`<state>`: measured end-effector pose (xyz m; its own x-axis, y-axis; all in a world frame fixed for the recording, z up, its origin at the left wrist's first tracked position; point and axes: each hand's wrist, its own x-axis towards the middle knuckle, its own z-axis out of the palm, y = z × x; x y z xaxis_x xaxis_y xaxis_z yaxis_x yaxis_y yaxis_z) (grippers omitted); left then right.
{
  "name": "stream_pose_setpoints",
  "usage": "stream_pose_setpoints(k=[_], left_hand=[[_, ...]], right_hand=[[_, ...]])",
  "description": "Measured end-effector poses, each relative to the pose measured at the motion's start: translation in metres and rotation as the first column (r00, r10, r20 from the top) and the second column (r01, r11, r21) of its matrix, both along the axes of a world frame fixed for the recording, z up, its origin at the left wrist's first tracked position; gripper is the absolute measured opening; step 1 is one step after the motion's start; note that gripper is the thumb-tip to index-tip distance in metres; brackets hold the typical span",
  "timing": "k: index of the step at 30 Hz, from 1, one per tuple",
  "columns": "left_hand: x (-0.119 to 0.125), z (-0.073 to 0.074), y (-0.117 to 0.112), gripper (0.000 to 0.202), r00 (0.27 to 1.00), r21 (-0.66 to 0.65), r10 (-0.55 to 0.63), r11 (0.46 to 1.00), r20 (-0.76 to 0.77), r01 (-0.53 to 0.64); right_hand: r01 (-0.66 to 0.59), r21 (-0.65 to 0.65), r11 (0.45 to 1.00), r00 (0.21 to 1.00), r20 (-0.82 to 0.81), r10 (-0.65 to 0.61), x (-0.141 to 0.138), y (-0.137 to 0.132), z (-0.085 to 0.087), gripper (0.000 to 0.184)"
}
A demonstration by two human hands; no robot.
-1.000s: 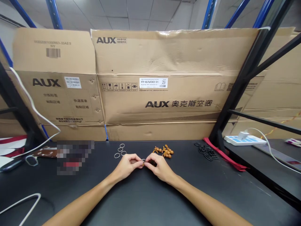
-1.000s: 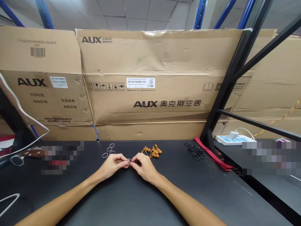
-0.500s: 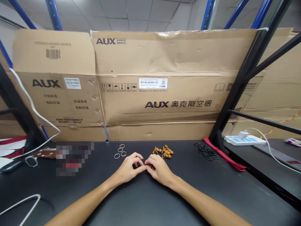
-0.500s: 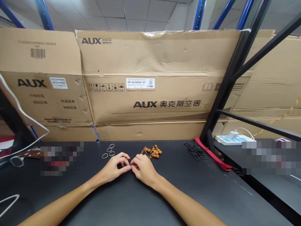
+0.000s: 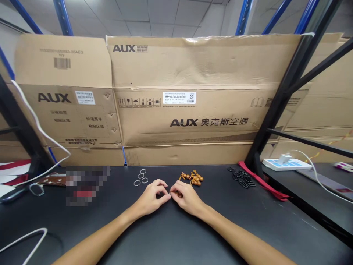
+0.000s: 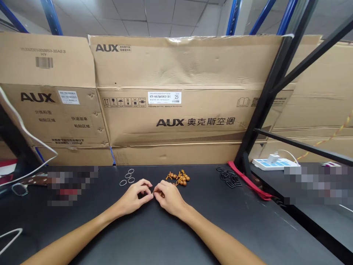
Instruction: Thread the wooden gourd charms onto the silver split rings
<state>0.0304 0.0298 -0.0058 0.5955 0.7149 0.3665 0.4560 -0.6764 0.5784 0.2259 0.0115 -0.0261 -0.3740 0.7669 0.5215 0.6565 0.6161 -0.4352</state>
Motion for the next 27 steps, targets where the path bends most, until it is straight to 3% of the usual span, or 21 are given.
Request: stream_pose_setpoints(k=[5, 15, 22, 27], left_hand=[[-0.0006, -0.0016, -0.0014, 0.018, 1.000, 0.066, -0.021, 0.998, -0.021, 0.022], [-0.0009, -0.0060, -0.0015, 0.013, 0.998, 0.156, -0.056, 0.986, -0.020, 0.058], [-0.0007, 0.0004, -0.0050, 0.011, 0.996, 0.140, -0.086, 0.986, -0.022, 0.089], [0.0002, 0.0012, -0.0067, 0.010, 0.998, 0.125, -0.052, 0.991, -0.033, 0.055]], right_hand=[[-0.055, 0.064, 0.996, 0.998, 0.043, 0.052, -0.0030, -0.0066, 0.0011, 0.011], [-0.094, 0.033, 0.995, 0.996, 0.011, 0.094, -0.0017, -0.0051, 0.0026, 0.010], [0.038, 0.013, 0.999, 0.999, 0.001, -0.038, -0.0007, -0.0015, 0.0019, 0.012], [-0.044, 0.076, 0.996, 0.998, 0.052, 0.040, -0.0030, -0.0061, 0.0041, 0.013]])
